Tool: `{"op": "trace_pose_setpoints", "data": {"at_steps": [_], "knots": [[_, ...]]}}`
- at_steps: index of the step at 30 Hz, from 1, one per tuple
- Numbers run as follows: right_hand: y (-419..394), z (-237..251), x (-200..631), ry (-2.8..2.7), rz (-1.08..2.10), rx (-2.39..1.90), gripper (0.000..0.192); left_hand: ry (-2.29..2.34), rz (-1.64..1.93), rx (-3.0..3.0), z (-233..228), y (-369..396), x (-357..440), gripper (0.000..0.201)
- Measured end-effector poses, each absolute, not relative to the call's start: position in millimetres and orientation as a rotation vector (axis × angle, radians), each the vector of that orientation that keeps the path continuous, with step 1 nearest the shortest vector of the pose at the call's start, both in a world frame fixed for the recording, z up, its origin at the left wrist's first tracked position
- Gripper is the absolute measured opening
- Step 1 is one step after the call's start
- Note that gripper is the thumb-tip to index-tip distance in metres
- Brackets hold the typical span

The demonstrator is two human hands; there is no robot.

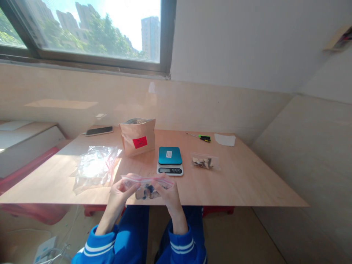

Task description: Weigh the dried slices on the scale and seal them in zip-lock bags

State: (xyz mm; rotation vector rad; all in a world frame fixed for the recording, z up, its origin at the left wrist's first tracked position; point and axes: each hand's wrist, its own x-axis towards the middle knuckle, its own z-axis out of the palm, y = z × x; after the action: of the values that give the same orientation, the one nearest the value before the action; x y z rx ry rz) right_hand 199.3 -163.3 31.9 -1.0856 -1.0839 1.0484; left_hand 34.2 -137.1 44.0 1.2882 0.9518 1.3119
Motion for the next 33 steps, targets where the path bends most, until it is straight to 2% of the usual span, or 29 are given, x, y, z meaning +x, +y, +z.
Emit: {"op": "trace_pose_setpoints", "data": {"at_steps": [8, 15, 17, 20, 23, 33], "knots": [[-162.0, 31.5, 198.2, -1.163, 0.916, -1.041, 0.015, 0.991, 1.402, 1.278, 47.4, -141.7, 36.8, 0.02], [-162.0, 45.3, 220.9, -1.334, 0.92, -1.061, 0.025, 0.974, 1.431, 1.369, 52.9, -145.7, 37.1, 0.018], [-165.3, 55.7, 224.4, -1.386, 0.778, -1.117, 0.026, 0.968, 1.434, 1.429, 52.8, -145.8, 37.8, 0.015], [-170.6, 68.5, 219.3, -1.566, 0.483, -1.248, 0.014, 0.915, 1.434, 1.54, 50.9, -145.1, 40.0, 0.01], [-173.8, 73.3, 211.0, -1.676, 0.32, -1.318, 0.002, 0.867, 1.441, 1.599, 50.1, -144.5, 41.4, 0.006], [-174.8, 68.5, 200.3, -1.692, 0.029, -1.274, 0.023, 0.883, 1.46, 1.673, 52.5, -148.5, 43.9, 0.007]]}}
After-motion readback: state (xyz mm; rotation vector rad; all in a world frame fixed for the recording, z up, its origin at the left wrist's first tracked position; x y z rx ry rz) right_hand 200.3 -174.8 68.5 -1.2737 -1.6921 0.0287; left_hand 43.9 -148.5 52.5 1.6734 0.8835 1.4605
